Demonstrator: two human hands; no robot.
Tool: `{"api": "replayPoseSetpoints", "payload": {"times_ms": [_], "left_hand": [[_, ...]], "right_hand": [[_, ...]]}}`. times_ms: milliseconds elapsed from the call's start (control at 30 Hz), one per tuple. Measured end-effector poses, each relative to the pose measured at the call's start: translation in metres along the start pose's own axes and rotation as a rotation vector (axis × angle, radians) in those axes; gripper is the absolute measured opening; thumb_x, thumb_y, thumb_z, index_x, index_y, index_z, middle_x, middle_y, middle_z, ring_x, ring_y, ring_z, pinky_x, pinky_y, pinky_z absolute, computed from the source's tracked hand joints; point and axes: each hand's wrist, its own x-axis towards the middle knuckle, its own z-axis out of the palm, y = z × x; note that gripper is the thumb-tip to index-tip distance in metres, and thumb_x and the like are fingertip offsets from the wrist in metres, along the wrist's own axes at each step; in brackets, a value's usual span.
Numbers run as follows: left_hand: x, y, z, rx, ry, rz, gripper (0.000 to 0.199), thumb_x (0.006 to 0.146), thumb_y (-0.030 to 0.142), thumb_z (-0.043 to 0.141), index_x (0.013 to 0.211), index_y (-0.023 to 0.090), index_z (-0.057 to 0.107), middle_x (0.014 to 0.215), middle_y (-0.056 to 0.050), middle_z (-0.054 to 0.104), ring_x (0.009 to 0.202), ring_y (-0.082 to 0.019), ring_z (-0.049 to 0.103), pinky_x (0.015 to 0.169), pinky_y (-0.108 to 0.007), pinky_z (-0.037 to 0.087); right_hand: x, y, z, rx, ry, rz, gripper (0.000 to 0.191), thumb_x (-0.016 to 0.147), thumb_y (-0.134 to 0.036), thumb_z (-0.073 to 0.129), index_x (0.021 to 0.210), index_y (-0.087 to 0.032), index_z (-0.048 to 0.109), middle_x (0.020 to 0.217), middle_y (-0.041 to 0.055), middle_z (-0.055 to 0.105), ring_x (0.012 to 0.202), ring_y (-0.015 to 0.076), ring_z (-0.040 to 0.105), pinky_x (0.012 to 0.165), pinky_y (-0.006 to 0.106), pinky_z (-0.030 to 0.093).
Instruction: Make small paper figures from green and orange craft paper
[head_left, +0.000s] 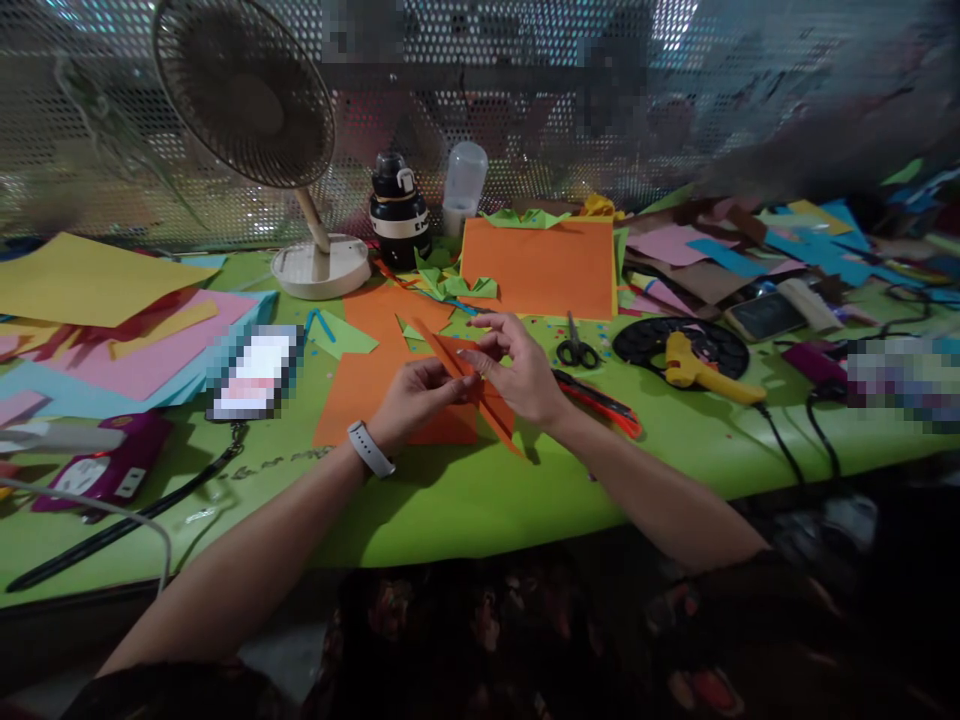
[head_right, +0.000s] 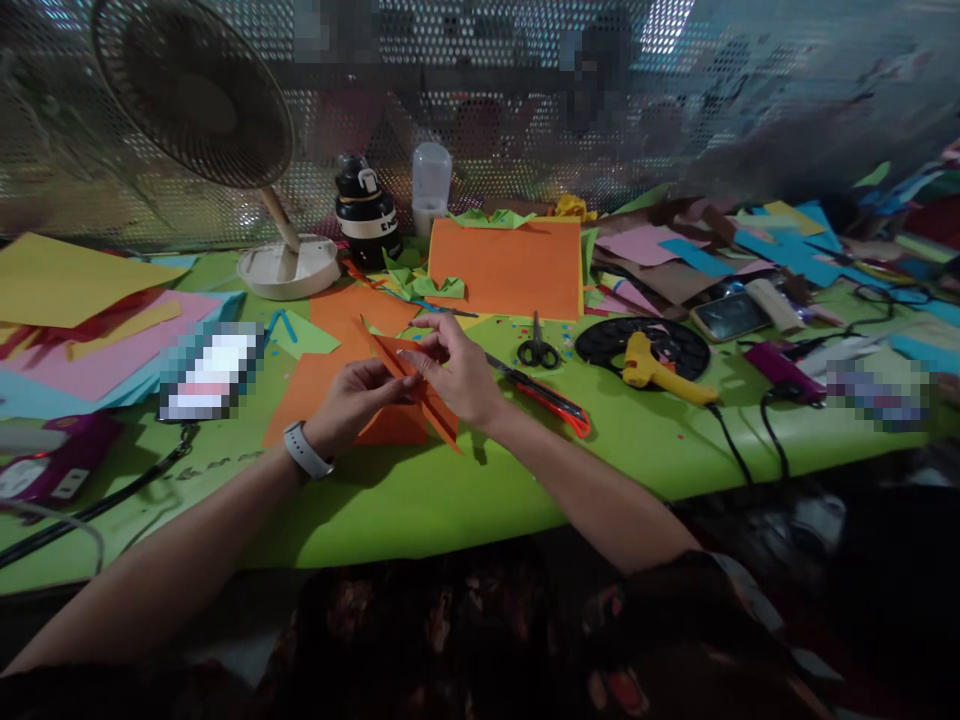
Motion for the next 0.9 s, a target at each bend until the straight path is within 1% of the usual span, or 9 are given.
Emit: {"api": "replayPoseSetpoints", "payload": {"times_ms": [167, 267, 400, 500, 567, 633, 733, 800, 900], "left_hand": [[0.001, -0.003, -0.003, -0.001, -0.045, -0.006, 0.033, 0.071, 0.037, 0.079, 0.093, 0.014, 0.072, 0.082, -0.006, 0.074, 0.072, -0.016, 0.07, 0.074, -0.031, 0.059], [0.001, -0.003, -0.002, 0.006, -0.031, -0.009, 0.035, 0.071, 0.039, 0.079, 0.093, 0.014, 0.072, 0.085, -0.007, 0.075, 0.074, -0.016, 0.07, 0.075, -0.031, 0.058], [0.001, -0.001, 0.0, 0.015, 0.001, -0.005, 0.032, 0.071, 0.039, 0.079, 0.09, 0.015, 0.074, 0.086, -0.006, 0.075, 0.074, -0.015, 0.069, 0.075, -0.03, 0.058], [0.001, 0.0, 0.002, 0.014, 0.016, 0.017, 0.031, 0.069, 0.039, 0.081, 0.088, 0.015, 0.074, 0.083, -0.004, 0.075, 0.072, -0.014, 0.068, 0.074, -0.029, 0.057], [0.001, 0.0, 0.002, 0.017, 0.034, 0.024, 0.028, 0.069, 0.038, 0.081, 0.082, 0.015, 0.073, 0.078, -0.003, 0.074, 0.069, -0.013, 0.068, 0.072, -0.028, 0.057], [0.001, 0.001, 0.002, 0.027, 0.056, 0.023, 0.027, 0.068, 0.039, 0.082, 0.072, 0.014, 0.071, 0.071, -0.003, 0.072, 0.067, -0.013, 0.067, 0.069, -0.027, 0.058], [0.001, 0.001, 0.001, 0.049, 0.078, 0.017, 0.029, 0.066, 0.038, 0.083, 0.063, 0.014, 0.067, 0.067, -0.002, 0.071, 0.065, -0.013, 0.067, 0.067, -0.027, 0.058], [0.001, 0.001, 0.0, 0.065, 0.068, 0.014, 0.028, 0.066, 0.038, 0.083, 0.066, 0.014, 0.069, 0.069, -0.003, 0.073, 0.066, -0.014, 0.068, 0.068, -0.026, 0.058], [0.001, 0.001, -0.001, 0.087, 0.038, 0.0, 0.027, 0.068, 0.04, 0.081, 0.075, 0.014, 0.073, 0.076, -0.006, 0.075, 0.069, -0.015, 0.069, 0.07, -0.028, 0.058]], "right_hand": [[0.0, -0.004, 0.0, 0.001, 0.006, -0.005, 0.033, 0.085, -0.038, 0.067, 0.112, -0.021, 0.055, 0.079, -0.0014, 0.063, 0.071, 0.0131, 0.061, 0.073, 0.03, 0.051], [0.001, -0.004, -0.001, 0.007, 0.01, 0.007, 0.031, 0.085, -0.036, 0.067, 0.111, -0.021, 0.057, 0.078, -0.0018, 0.064, 0.071, 0.0128, 0.061, 0.072, 0.03, 0.05], [0.0, -0.005, 0.0, 0.04, 0.031, 0.033, 0.03, 0.084, -0.036, 0.068, 0.108, -0.021, 0.059, 0.077, -0.0018, 0.065, 0.069, 0.0125, 0.062, 0.072, 0.03, 0.051], [0.0, -0.006, 0.002, 0.041, 0.037, 0.04, 0.03, 0.083, -0.037, 0.069, 0.106, -0.021, 0.059, 0.077, -0.0016, 0.065, 0.069, 0.0124, 0.061, 0.072, 0.03, 0.051], [0.0, -0.005, 0.002, 0.056, 0.033, 0.048, 0.032, 0.082, -0.04, 0.069, 0.106, -0.021, 0.06, 0.077, -0.0015, 0.064, 0.069, 0.0124, 0.061, 0.071, 0.029, 0.05], [0.002, -0.003, 0.0, 0.095, 0.024, 0.06, 0.033, 0.083, -0.043, 0.067, 0.106, -0.021, 0.06, 0.079, -0.0007, 0.065, 0.071, 0.0128, 0.061, 0.07, 0.029, 0.051], [0.006, -0.001, -0.005, 0.121, 0.014, 0.072, 0.029, 0.086, -0.048, 0.062, 0.093, -0.02, 0.063, 0.08, 0.0009, 0.064, 0.075, 0.0136, 0.061, 0.07, 0.029, 0.051], [0.009, 0.0, -0.008, 0.115, -0.002, 0.086, 0.027, 0.084, -0.047, 0.064, 0.083, -0.019, 0.063, 0.078, 0.001, 0.064, 0.073, 0.0133, 0.06, 0.068, 0.028, 0.051], [0.011, 0.001, -0.009, 0.131, -0.046, 0.111, 0.022, 0.08, -0.039, 0.07, 0.08, -0.019, 0.064, 0.076, 0.0004, 0.064, 0.069, 0.0121, 0.06, 0.067, 0.028, 0.051]]}}
